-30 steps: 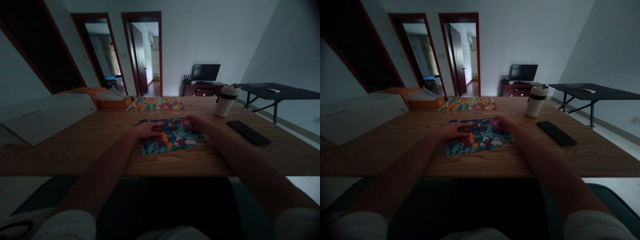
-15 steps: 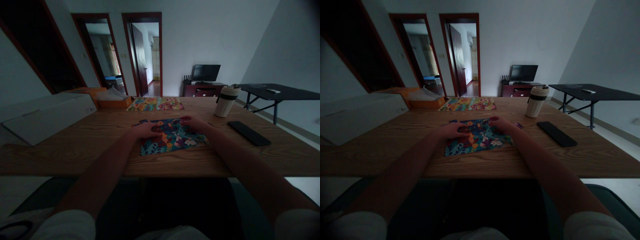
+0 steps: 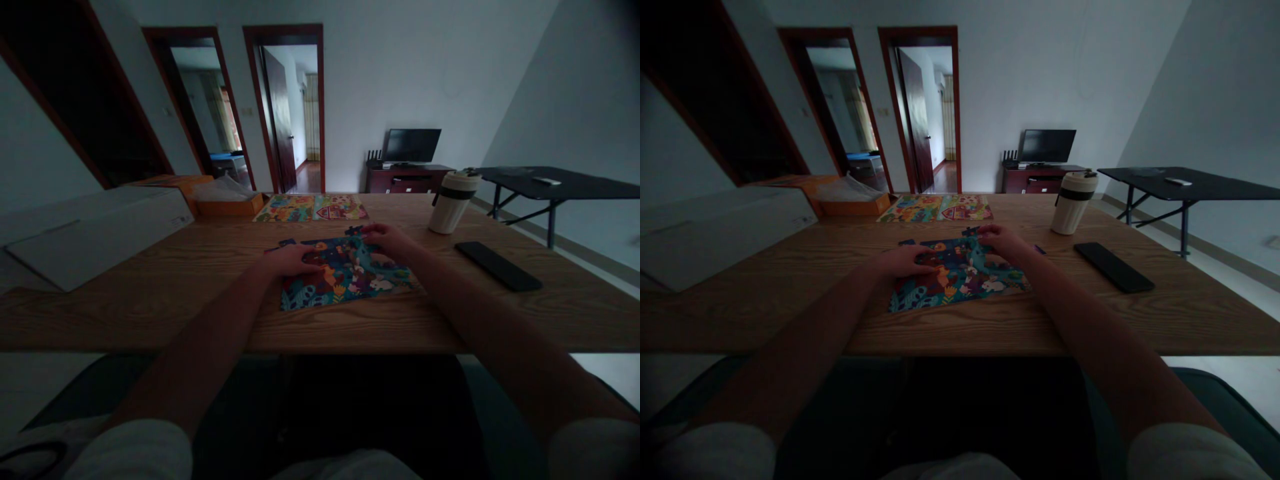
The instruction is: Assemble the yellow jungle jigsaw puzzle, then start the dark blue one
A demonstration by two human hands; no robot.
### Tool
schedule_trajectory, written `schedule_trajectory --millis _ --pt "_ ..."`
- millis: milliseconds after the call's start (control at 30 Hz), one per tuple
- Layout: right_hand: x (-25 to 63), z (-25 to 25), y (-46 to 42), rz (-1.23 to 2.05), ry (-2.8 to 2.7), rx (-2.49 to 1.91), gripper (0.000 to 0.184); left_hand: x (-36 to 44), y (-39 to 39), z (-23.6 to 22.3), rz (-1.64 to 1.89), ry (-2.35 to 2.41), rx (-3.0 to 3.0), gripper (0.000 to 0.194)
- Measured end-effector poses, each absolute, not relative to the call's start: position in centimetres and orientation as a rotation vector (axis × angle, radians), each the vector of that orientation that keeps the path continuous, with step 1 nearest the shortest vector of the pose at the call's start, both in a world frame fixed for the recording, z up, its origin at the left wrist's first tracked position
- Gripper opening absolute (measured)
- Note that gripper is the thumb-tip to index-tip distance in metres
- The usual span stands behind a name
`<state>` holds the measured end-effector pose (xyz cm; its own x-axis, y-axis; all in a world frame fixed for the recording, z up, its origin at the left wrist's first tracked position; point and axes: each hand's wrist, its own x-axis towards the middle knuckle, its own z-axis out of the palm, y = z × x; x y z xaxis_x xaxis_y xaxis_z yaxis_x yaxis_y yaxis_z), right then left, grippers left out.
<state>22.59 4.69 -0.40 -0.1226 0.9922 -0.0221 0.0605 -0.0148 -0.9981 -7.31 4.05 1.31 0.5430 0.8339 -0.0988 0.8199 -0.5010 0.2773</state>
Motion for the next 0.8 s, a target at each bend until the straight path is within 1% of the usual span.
schedule_trajectory --millis 100,167,267,333,433,467,533,567,633,733,800 --pt "22.7 0.1 4.6 1.261 -1.28 -1.115 0.024 -7.2 4.2 1.1 0.167 1.407 2.467 0.063" --pt "22.3 0.4 4.5 1.219 -1.278 -1.085 0.026 -6.4 4.2 0.9 0.371 1.402 2.389 0.062" --pt "21.1 0.8 4.0 1.142 -1.312 -1.066 0.029 -4.3 4.0 0.5 0.71 1.197 2.1 0.056" --pt "19.9 1.0 3.4 1.114 -1.337 -1.007 0.044 -3.0 3.8 0.1 0.804 1.081 1.911 0.053" --pt "18.3 1.2 2.5 1.101 -1.344 -0.928 0.079 -2.1 3.8 -0.3 0.871 1.016 1.755 0.045" --pt "17.9 1.2 2.3 1.107 -1.339 -0.926 0.088 -2.0 3.9 -0.4 0.89 0.998 1.722 0.041" --pt "17.6 1.0 2.1 1.149 -1.327 -0.935 0.096 -2.2 3.9 -0.4 0.922 0.968 1.674 0.03" --pt "17.6 0.9 2.2 1.178 -1.323 -0.932 0.097 -2.3 4.0 -0.4 0.929 0.963 1.658 0.025" --pt "17.8 0.6 2.3 1.228 -1.321 -0.925 0.092 -2.4 3.9 -0.2 0.928 0.968 1.641 0.019" --pt "18.1 0.3 2.5 1.247 -1.326 -0.956 0.077 -2.5 3.8 0.0 0.908 0.988 1.644 0.018" --pt "18.2 0.4 2.5 1.243 -1.333 -0.99 0.073 -2.5 3.6 0.1 0.905 0.992 1.653 0.019"
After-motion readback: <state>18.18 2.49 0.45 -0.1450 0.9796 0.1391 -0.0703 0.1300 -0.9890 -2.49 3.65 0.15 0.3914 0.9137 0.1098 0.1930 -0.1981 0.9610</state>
